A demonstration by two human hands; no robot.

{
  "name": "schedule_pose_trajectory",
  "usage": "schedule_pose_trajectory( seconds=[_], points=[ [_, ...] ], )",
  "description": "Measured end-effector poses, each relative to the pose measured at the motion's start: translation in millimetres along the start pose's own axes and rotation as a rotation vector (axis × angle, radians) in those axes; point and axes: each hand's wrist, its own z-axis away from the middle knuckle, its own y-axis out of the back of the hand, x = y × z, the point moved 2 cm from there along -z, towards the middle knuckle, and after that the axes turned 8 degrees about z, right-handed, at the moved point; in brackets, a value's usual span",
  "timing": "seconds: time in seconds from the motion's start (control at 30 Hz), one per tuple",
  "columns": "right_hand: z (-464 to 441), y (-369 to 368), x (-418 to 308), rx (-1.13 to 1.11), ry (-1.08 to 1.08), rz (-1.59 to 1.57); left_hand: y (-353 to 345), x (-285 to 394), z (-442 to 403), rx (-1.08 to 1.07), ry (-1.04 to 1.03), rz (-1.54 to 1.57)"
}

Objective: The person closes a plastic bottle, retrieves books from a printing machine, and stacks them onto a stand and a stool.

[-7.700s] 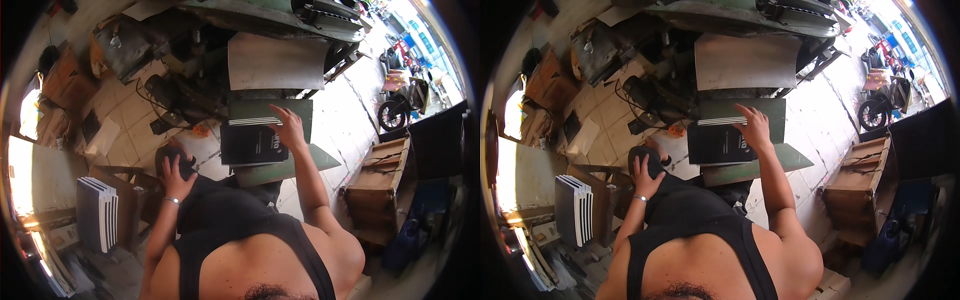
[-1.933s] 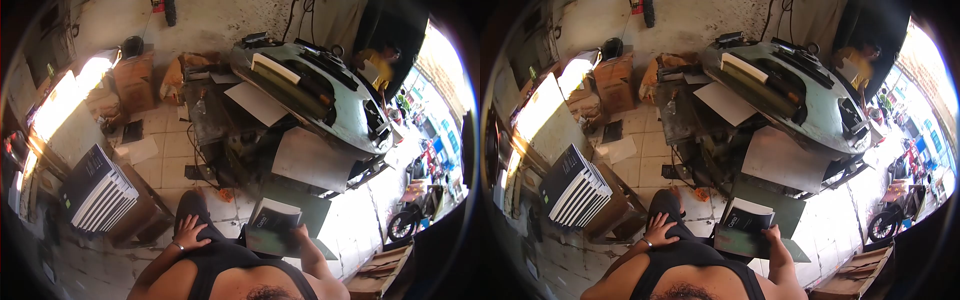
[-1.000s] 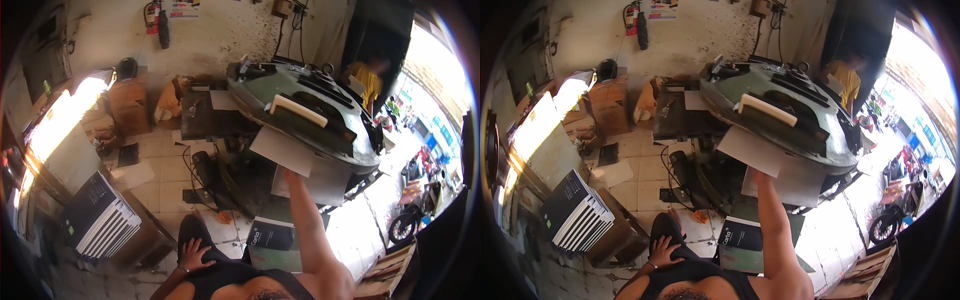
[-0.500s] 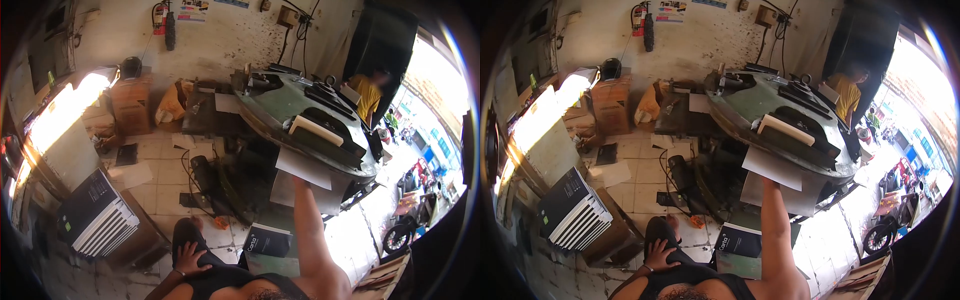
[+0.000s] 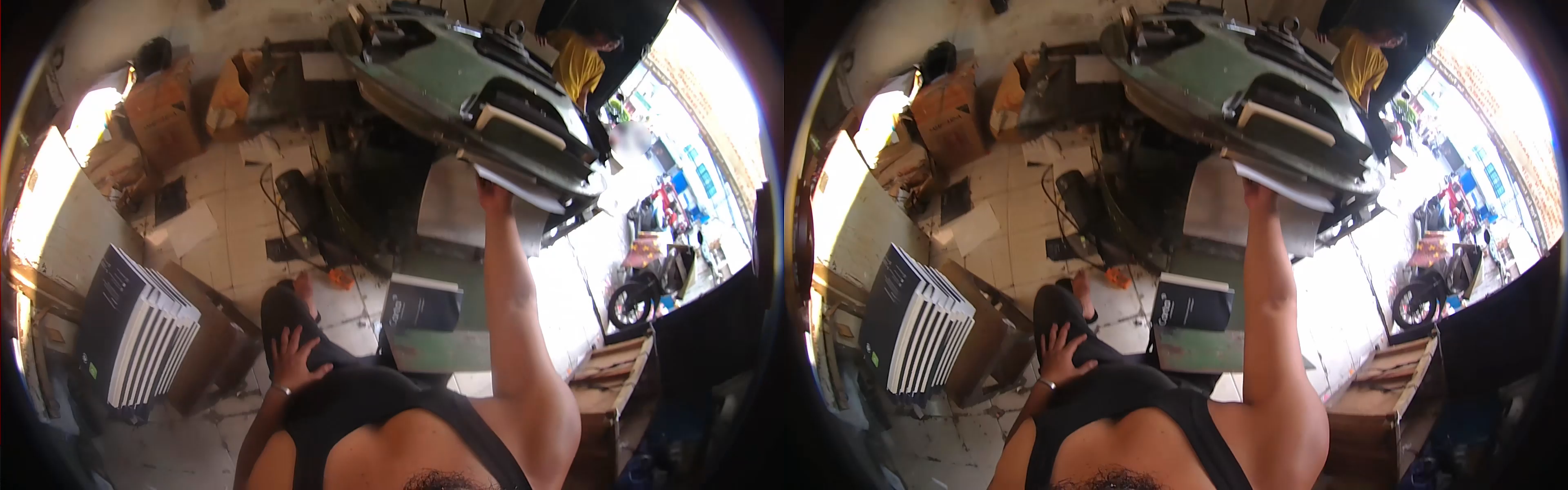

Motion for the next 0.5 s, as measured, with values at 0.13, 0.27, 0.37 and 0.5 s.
schedule_pose_trajectory(
  seconds=[0.13,0.27,0.37,0.5],
  points=[
    [20,83,30,0.363,-0.244,-0.065,-1,3,2,0.015,-0.013,-0.002],
    [80,134,58,0.450,-0.386,0.176,2,6,1,0.017,-0.026,-0.011],
    [118,132,50,0.315,-0.344,0.620,5,8,-2,0.003,-0.024,-0.016],
    [159,104,36,-0.236,-0.093,1.267,5,9,-4,-0.025,-0.029,-0.025]
  ],
)
